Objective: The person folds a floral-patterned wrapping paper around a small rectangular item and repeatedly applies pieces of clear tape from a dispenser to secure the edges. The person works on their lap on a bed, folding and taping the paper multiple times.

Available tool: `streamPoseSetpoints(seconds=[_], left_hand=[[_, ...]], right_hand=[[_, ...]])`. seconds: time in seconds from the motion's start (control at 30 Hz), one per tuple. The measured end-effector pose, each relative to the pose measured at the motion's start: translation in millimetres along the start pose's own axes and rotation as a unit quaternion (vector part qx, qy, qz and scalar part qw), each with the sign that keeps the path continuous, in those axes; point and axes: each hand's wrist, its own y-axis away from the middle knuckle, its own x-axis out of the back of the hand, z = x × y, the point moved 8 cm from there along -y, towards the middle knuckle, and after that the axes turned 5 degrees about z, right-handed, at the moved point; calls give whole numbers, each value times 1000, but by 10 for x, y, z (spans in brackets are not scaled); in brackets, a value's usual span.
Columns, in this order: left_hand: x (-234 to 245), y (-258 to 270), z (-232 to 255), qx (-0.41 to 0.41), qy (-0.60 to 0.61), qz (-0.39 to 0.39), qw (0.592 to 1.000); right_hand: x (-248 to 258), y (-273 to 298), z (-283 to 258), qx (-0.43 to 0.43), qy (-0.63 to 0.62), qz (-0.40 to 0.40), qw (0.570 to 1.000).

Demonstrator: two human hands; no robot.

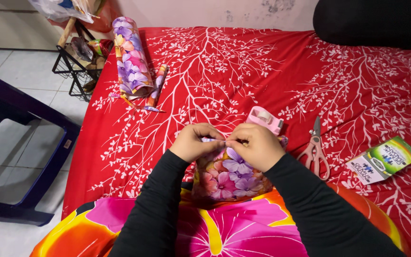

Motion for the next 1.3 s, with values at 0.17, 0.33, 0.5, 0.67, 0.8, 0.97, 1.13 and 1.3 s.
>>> streamPoseSetpoints(seconds=[0.17,0.33,0.5,0.67,0.8,0.97,1.13,1.3], left_hand=[[30,6,-36,-16,-6,18,1000],[145,17,-279,37,41,12,998],[427,55,-453,106,22,59,992],[401,54,-311,95,-172,114,974],[347,42,-254,54,-245,134,959],[451,22,-573,92,-170,168,967],[561,103,-748,169,-294,179,924],[373,-25,-173,12,-463,248,851]], right_hand=[[37,11,-99,37,27,-1,999],[225,-23,137,5,74,-12,997],[332,-32,377,65,58,4,996],[200,-99,701,-26,33,-26,999],[138,-47,929,-147,2,-74,986],[201,-126,824,3,-40,34,999],[575,-118,1519,-135,16,159,978],[809,-46,2348,-256,-74,190,945]])
